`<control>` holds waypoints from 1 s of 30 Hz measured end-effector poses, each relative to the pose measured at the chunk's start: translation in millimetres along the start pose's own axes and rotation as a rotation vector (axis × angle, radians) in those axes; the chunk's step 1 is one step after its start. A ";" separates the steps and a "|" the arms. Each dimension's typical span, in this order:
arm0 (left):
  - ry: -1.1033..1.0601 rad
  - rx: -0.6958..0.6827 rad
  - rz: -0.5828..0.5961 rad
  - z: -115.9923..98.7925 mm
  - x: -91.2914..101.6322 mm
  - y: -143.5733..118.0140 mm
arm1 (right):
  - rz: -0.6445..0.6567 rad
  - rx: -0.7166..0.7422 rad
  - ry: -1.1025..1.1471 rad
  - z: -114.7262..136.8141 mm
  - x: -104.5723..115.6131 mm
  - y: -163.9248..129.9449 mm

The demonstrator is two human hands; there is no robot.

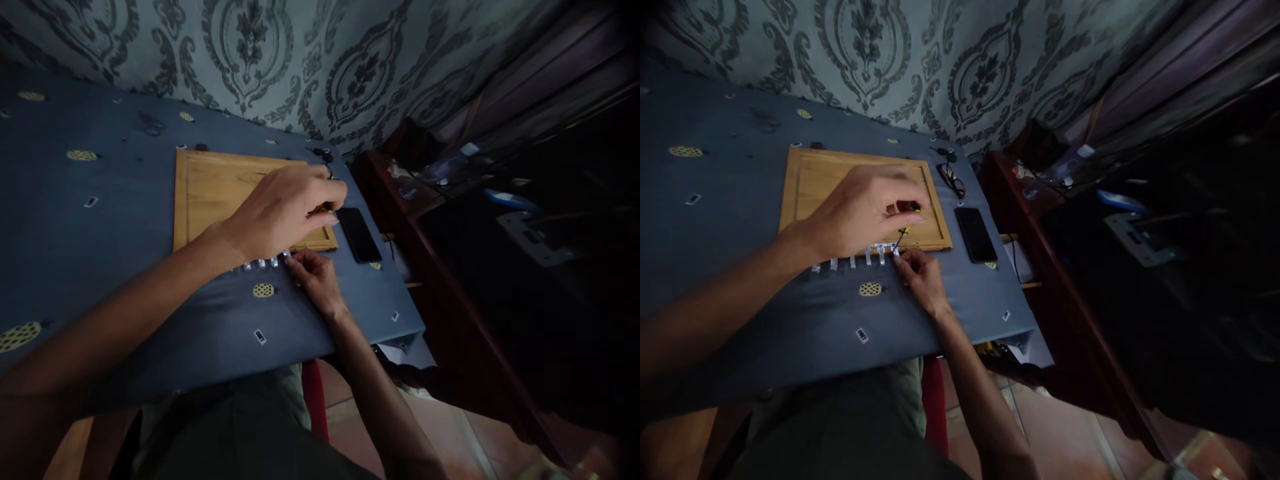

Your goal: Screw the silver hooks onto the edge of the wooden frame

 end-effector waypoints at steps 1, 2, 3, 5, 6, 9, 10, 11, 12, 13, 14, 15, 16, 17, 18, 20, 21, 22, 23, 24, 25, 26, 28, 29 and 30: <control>-0.002 -0.004 0.006 -0.4 -0.3 -0.2 | 0.001 -0.002 -0.003 0.4 0.0 -0.2; -0.010 -0.009 0.017 -0.5 -0.1 -0.4 | 0.002 -0.003 -0.005 0.8 -0.1 -0.3; -0.027 -0.010 0.027 -0.2 0.4 -0.5 | 0.003 -0.001 -0.007 1.0 0.0 -0.4; -0.074 -0.003 0.033 1.2 2.0 -0.7 | 0.003 0.005 -0.005 1.4 0.1 -0.6; -0.095 0.004 0.032 2.1 2.5 -0.7 | 0.001 0.009 -0.005 1.6 0.2 -0.6; -0.099 0.009 0.024 3.6 1.2 -1.2 | -0.001 0.013 -0.003 2.0 0.2 -0.8; -0.077 0.002 0.015 3.5 -0.2 -1.4 | -0.001 0.012 0.002 2.1 0.0 -0.8; -0.049 -0.004 -0.001 3.1 -1.8 -1.7 | 0.000 0.008 0.008 2.2 -0.2 -0.7; -0.020 -0.007 -0.018 2.5 -3.5 -2.1 | 0.001 0.002 0.014 2.2 -0.4 -0.6; 0.007 -0.007 -0.033 2.0 -5.1 -2.4 | 0.001 -0.004 0.020 2.2 -0.6 -0.5; 0.029 -0.005 -0.045 1.4 -6.2 -2.6 | 0.000 -0.010 0.024 2.1 -0.7 -0.4; 0.042 -0.003 -0.052 1.0 -6.9 -2.7 | -0.002 -0.015 0.026 2.0 -0.7 -0.3; 0.043 -0.006 -0.052 0.6 -7.0 -2.6 | -0.004 -0.018 0.025 1.9 -0.7 -0.2; 0.032 -0.015 -0.045 0.3 -6.5 -2.3 | -0.005 -0.018 0.023 1.9 -0.6 -0.2; 0.012 -0.025 -0.036 0.1 -5.4 -1.9 | -0.006 -0.016 0.019 1.8 -0.5 -0.2; -0.051 -0.038 -0.011 -0.2 -2.2 -0.8 | -0.006 -0.013 0.011 1.6 -0.2 -0.2; -0.081 -0.034 0.002 -0.2 -0.6 -0.2 | -0.005 -0.013 0.011 1.4 -0.1 -0.3; -0.101 -0.024 0.013 -0.2 0.6 0.2 | -0.004 -0.012 0.014 1.1 0.0 -0.3; -0.106 -0.011 0.022 -0.2 1.3 0.4 | -0.004 -0.012 0.017 0.8 0.0 -0.3; -0.098 0.000 0.028 -0.2 1.4 0.5 | -0.004 -0.012 0.021 0.5 0.0 -0.2; -0.080 0.007 0.032 -0.3 1.0 0.5 | -0.005 -0.010 0.026 0.3 0.0 -0.1; -0.057 0.011 0.030 -0.4 0.1 0.3 | -0.006 -0.009 0.030 0.2 -0.1 0.1; -0.021 0.015 0.015 -0.6 -1.8 -0.2 | -0.007 -0.006 0.036 0.3 -0.4 0.4; -0.012 0.015 0.005 -0.7 -2.4 -0.3 | -0.004 -0.005 0.037 0.5 -0.5 0.5; -0.011 0.014 0.001 -0.7 -2.5 -0.3 | -0.002 -0.005 0.035 0.8 -0.6 0.6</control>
Point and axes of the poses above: each hand's wrist, its own y-axis towards the middle knuckle, its own x-axis out of the back of the hand, z = x × y, the point moved 1 cm from there along y, towards the middle knuckle, and after that the axes turned 4 degrees about y, right-handed, at the moved point
